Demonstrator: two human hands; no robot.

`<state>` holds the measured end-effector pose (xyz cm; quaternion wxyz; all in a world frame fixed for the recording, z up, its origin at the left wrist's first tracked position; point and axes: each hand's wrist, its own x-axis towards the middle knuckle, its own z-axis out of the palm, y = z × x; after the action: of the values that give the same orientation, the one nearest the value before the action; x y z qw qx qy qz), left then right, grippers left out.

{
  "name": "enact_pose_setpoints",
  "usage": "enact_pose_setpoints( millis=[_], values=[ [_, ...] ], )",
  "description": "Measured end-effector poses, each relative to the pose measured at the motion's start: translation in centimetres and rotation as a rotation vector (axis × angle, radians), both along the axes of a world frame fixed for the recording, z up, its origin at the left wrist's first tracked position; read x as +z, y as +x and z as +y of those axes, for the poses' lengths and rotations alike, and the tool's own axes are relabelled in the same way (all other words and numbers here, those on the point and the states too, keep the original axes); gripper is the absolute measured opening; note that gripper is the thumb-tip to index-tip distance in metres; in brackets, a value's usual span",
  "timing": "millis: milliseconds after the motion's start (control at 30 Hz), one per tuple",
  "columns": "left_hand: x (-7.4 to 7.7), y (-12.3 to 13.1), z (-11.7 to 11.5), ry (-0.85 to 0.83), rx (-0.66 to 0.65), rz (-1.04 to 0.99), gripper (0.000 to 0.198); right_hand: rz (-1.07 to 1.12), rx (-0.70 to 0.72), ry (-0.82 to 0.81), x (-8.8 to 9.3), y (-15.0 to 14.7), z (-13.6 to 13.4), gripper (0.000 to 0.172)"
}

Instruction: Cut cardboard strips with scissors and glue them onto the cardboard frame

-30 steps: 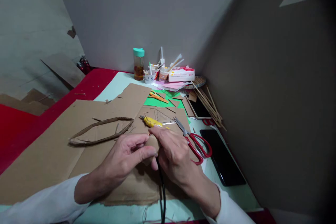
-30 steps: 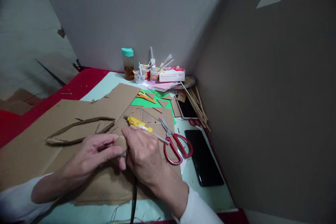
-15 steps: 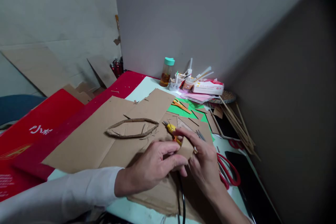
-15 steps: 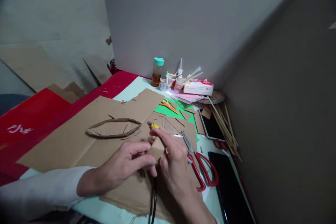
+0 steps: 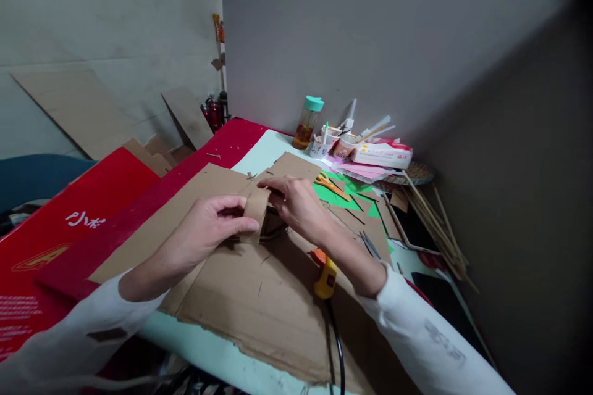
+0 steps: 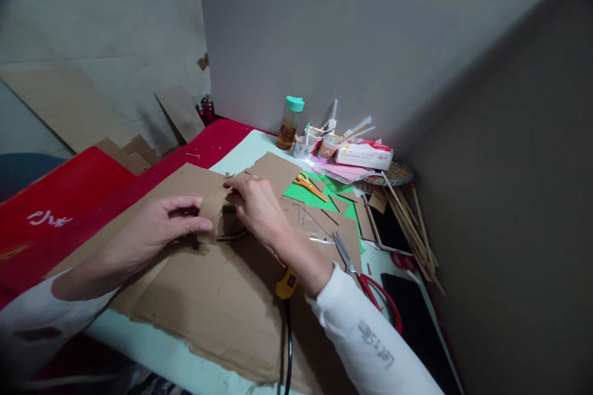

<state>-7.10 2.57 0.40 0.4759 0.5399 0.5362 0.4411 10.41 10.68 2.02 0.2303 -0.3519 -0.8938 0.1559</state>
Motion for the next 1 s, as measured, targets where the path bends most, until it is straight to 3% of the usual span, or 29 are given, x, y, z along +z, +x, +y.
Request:
enact_pose_setpoints(
  millis=[167, 300, 500, 767, 1000],
  values=[
    [-0.2, -1.1, 0.3, -0.004, 0.092, 0.107, 0.017, -0.053, 0.077, -0.077, -0.6, -0.5, 1.1, 0.007],
    [-0.3, -1.2, 0.6, 0.035, 0.131, 0.011, 0.017, -0.075, 0.126, -0.091, -0.6, 0.0, 1.6, 0.010],
    [-1.3, -1.0, 0.6, 0.128, 0.165, -0.026, 0.049, -0.047, 0.108, -0.101, -1.1, -0.1, 1.6, 0.028],
    [-2.5, -0.7, -0.1, 0.270, 0.151, 0.278, 0.033, -0.031, 0.173, -0.072, -1.8, -0.3, 2.0, 0.030],
    [-3.1, -0.6, -0.4, 0.336, 0.240, 0.342, 0.029, -0.028, 0.199, -0.052, -1.7, -0.5, 2.0, 0.031]
  ],
)
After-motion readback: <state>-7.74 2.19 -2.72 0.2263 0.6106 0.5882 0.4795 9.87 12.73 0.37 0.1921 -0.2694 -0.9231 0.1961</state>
